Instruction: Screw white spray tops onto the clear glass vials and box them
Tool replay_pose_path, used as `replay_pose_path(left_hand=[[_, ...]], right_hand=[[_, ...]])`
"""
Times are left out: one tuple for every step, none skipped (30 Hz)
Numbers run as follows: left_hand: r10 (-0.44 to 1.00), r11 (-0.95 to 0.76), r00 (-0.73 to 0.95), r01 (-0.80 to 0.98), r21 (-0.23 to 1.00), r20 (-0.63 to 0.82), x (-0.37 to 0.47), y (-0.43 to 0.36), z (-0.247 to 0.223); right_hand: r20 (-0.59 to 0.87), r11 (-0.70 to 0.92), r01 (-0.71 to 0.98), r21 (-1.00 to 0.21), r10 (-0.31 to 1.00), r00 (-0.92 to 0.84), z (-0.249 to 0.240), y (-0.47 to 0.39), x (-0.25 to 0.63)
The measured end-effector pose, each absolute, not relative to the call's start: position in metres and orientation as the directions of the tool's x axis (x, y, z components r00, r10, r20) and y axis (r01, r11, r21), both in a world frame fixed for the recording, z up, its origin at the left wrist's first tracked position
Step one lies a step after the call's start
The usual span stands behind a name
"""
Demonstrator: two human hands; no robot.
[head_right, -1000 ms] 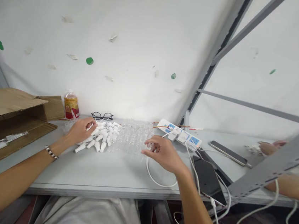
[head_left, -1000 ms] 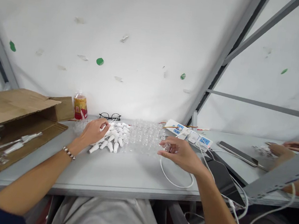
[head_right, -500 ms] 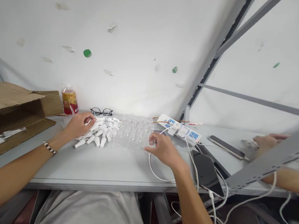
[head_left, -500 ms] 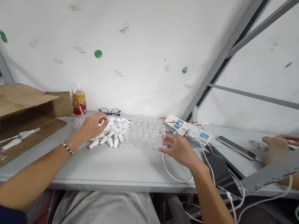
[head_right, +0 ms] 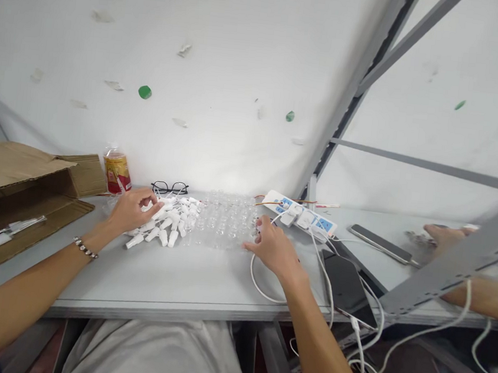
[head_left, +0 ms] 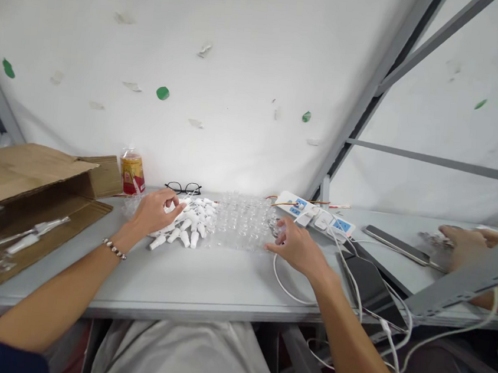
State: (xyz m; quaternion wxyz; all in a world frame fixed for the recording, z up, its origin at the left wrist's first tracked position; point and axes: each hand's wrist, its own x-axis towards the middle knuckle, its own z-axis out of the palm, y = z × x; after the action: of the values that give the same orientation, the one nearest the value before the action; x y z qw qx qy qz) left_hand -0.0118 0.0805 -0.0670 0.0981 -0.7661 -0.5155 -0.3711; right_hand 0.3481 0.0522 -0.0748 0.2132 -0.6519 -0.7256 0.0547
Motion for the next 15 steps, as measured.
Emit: replay_pose_path(left_hand=[[0.719,-0.446,0.192,0.864,0.232,0.667,-0.012,0.08,-0.067],[0.723,-0.442,0.19,0.866,0.234,0.664,-0.012,0.08,-0.067],[0.727,-0.438,0.187,0.868,0.236,0.661,-0.012,0.08,-0.066],[0.73,-0.433,0.183,0.869,0.239,0.658,-0.012,0.08,-0.066],[0.734,-0.428,0.179,0.871,0.241,0.655,-0.012,0.08,-0.066],[0.737,-0.423,0.175,0.873,0.244,0.652,-0.012,0.08,-0.066],[0.742,-0.416,0.172,0.876,0.245,0.648,-0.012,0.08,-0.065],[0.748,-0.408,0.169,0.88,0.244,0.642,-0.013,0.079,-0.065],[0.753,-0.399,0.167,0.885,0.24,0.636,-0.013,0.079,-0.064],[0.757,-0.393,0.172,0.89,0.229,0.63,-0.015,0.079,-0.062],[0.76,-0.392,0.185,0.895,0.213,0.623,-0.017,0.078,-0.06],[0.764,-0.392,0.203,0.9,0.191,0.613,-0.02,0.078,-0.057],[0.772,-0.391,0.223,0.905,0.168,0.596,-0.025,0.078,-0.054],[0.786,-0.379,0.233,0.913,0.148,0.573,-0.032,0.078,-0.05],[0.807,-0.35,0.224,0.926,0.137,0.546,-0.04,0.077,-0.045]], right_hand=[[0.232,0.13,0.925,-0.357,0.972,-0.047,-0.075,0.053,0.348],[0.223,0.116,0.927,-0.357,0.974,-0.036,-0.075,0.053,0.347],[0.212,0.104,0.929,-0.355,0.977,-0.029,-0.075,0.054,0.347],[0.201,0.096,0.931,-0.353,0.979,-0.024,-0.075,0.055,0.347],[0.191,0.089,0.933,-0.349,0.981,-0.022,-0.075,0.056,0.348],[0.181,0.088,0.933,-0.35,0.983,-0.025,-0.076,0.057,0.35],[0.169,0.09,0.931,-0.355,0.985,-0.031,-0.076,0.057,0.351],[0.158,0.095,0.927,-0.362,0.987,-0.039,-0.077,0.057,0.353],[0.15,0.102,0.925,-0.367,0.987,-0.05,-0.077,0.057,0.356],[0.146,0.111,0.924,-0.365,0.987,-0.061,-0.077,0.056,0.358],[0.146,0.12,0.927,-0.355,0.987,-0.072,-0.077,0.054,0.36],[0.148,0.124,0.933,-0.338,0.986,-0.077,-0.076,0.052,0.361],[0.151,0.122,0.94,-0.318,0.986,-0.076,-0.075,0.05,0.362],[0.152,0.115,0.946,-0.302,0.986,-0.072,-0.074,0.047,0.363],[0.149,0.106,0.95,-0.293,0.987,-0.064,-0.072,0.044,0.364]])
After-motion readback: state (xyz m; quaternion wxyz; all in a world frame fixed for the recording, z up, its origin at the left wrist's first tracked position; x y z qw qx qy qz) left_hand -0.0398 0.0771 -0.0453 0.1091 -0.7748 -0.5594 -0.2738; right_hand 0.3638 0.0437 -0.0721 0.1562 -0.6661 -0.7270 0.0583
